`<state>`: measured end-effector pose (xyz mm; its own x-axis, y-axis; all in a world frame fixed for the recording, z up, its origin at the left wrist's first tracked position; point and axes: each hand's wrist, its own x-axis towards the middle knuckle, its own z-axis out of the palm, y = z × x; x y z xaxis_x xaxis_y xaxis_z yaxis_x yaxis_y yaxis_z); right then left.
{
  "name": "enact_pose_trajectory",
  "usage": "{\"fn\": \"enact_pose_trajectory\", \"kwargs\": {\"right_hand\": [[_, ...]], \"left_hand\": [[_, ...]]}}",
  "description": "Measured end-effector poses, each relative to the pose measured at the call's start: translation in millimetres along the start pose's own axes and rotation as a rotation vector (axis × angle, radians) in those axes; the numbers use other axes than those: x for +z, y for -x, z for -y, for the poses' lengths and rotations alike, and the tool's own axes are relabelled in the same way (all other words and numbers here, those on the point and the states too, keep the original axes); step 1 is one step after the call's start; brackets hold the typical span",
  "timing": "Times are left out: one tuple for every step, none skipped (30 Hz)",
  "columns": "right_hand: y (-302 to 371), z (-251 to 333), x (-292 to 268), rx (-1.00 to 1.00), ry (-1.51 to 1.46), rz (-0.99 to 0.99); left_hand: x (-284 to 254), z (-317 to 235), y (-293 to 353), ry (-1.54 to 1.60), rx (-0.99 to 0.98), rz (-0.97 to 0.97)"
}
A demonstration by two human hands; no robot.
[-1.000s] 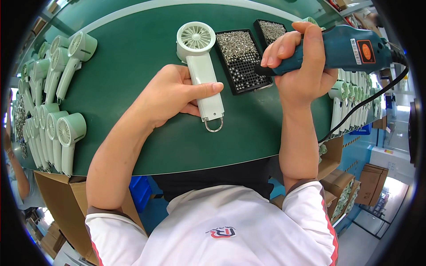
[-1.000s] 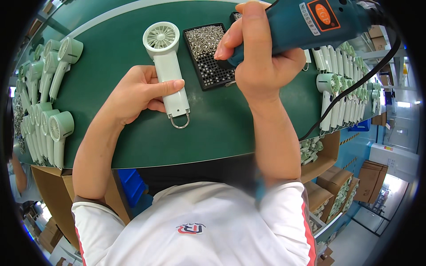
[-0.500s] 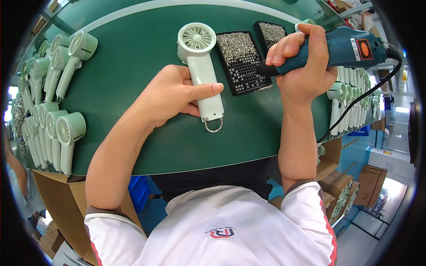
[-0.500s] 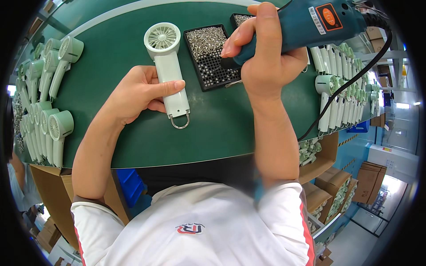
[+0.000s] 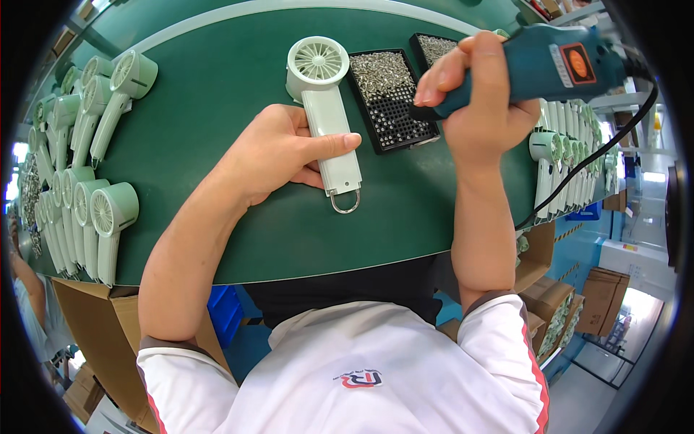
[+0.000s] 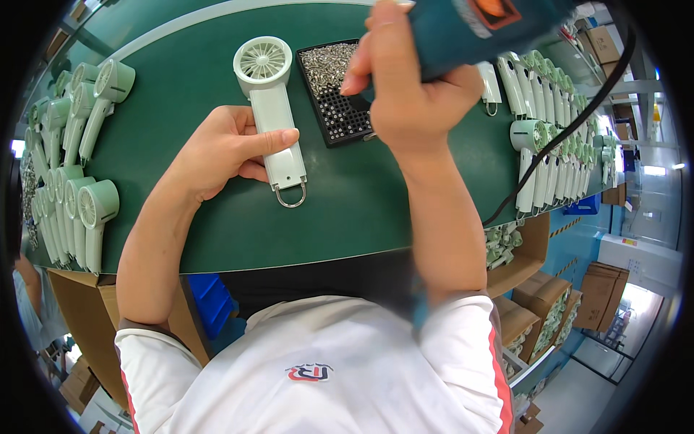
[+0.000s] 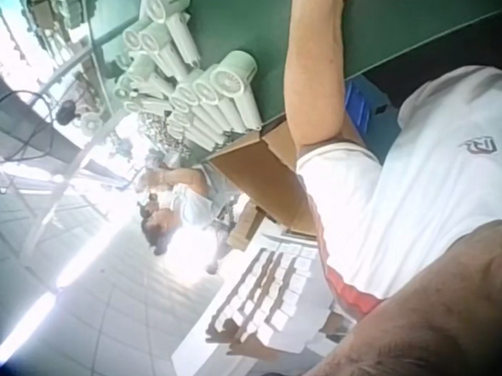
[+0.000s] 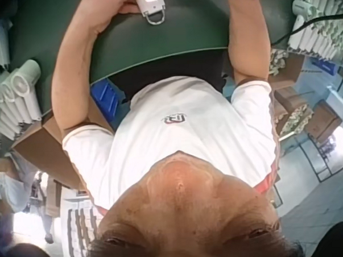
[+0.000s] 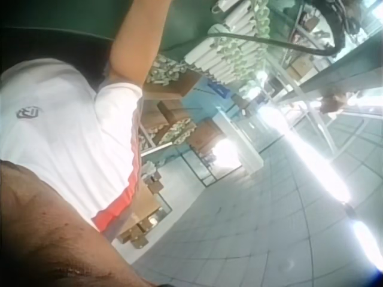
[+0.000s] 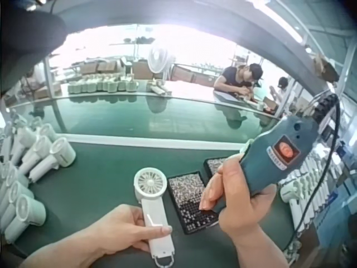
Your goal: Assembling components of small portable electric fans using an electric screwdriver.
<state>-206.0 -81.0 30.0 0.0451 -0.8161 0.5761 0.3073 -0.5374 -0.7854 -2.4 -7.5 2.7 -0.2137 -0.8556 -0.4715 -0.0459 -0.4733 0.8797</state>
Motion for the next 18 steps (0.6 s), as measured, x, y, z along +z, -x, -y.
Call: {"fn": "enact_pose_trajectory", "kwargs": {"right_hand": [[0.7, 0.3, 3.3, -0.018, 0.038, 0.039], [1.5, 0.4, 4.7, -0.021, 0.038, 0.039], [2.0, -1.1, 6.7, -0.047, 0.076, 0.066], [1.7, -2.1, 9.3, -0.073, 0.113, 0.095], [2.8, -0.6, 12.9, -0.139, 0.222, 0.103], [3.2, 1.1, 13.5, -0.144, 0.217, 0.111], [3.4, 2.4, 12.0, -0.118, 0.198, 0.092], [2.8, 2.3, 9.9, -0.091, 0.179, 0.074], [1.6, -0.2, 5.8, -0.107, 0.157, 0.086], [1.2, -0.9, 3.5, -0.109, 0.154, 0.093], [0.9, -0.9, 2.1, -0.088, 0.139, 0.065], [0.9, -0.6, 1.7, -0.065, 0.125, 0.036], [0.9, 0.8, 2.2, -0.040, 0.136, 0.013], [0.6, 0.7, 1.8, -0.041, 0.135, 0.016], [0.4, 0.1, 0.9, -0.041, 0.127, 0.013], [0.3, -0.3, 0.4, -0.041, 0.119, 0.009], [0.2, -0.3, 0.3, -0.040, 0.119, 0.011], [0.1, 0.1, -0.2, -0.040, 0.114, 0.013]], "left_hand": [[-0.1, -0.6, 0.6, 0.000, -0.005, -0.001], [0.5, -0.4, 1.3, -0.001, -0.003, -0.001], [0.2, 0.5, 2.0, 0.013, 0.002, -0.001], [-0.4, 1.2, 2.5, 0.027, 0.008, -0.002], [-0.7, 1.5, 2.6, 0.027, 0.014, -0.008], [0.1, 1.8, 2.5, 0.038, 0.018, 0.003], [0.3, 1.3, 3.0, 0.049, 0.021, 0.014], [-0.3, -0.6, 4.1, 0.053, 0.027, 0.005], [-0.4, -3.1, 5.0, 0.062, 0.015, 0.026], [-1.2, -4.5, 5.7, 0.072, 0.003, 0.047], [-2.1, -3.2, 4.9, 0.075, 0.006, 0.042], [-3.0, -0.1, 2.9, 0.094, 0.012, 0.048], [-3.8, 1.7, 1.9, 0.112, 0.016, 0.055], [-4.2, 1.6, 2.0, 0.114, 0.018, 0.053], [-4.2, 1.5, 1.9, 0.118, 0.013, 0.048], [-4.1, 1.3, 1.9, 0.122, 0.008, 0.045], [-4.2, 1.0, 1.9, 0.123, 0.008, 0.043], [-4.0, 0.3, 1.6, 0.119, 0.003, 0.044]]}}
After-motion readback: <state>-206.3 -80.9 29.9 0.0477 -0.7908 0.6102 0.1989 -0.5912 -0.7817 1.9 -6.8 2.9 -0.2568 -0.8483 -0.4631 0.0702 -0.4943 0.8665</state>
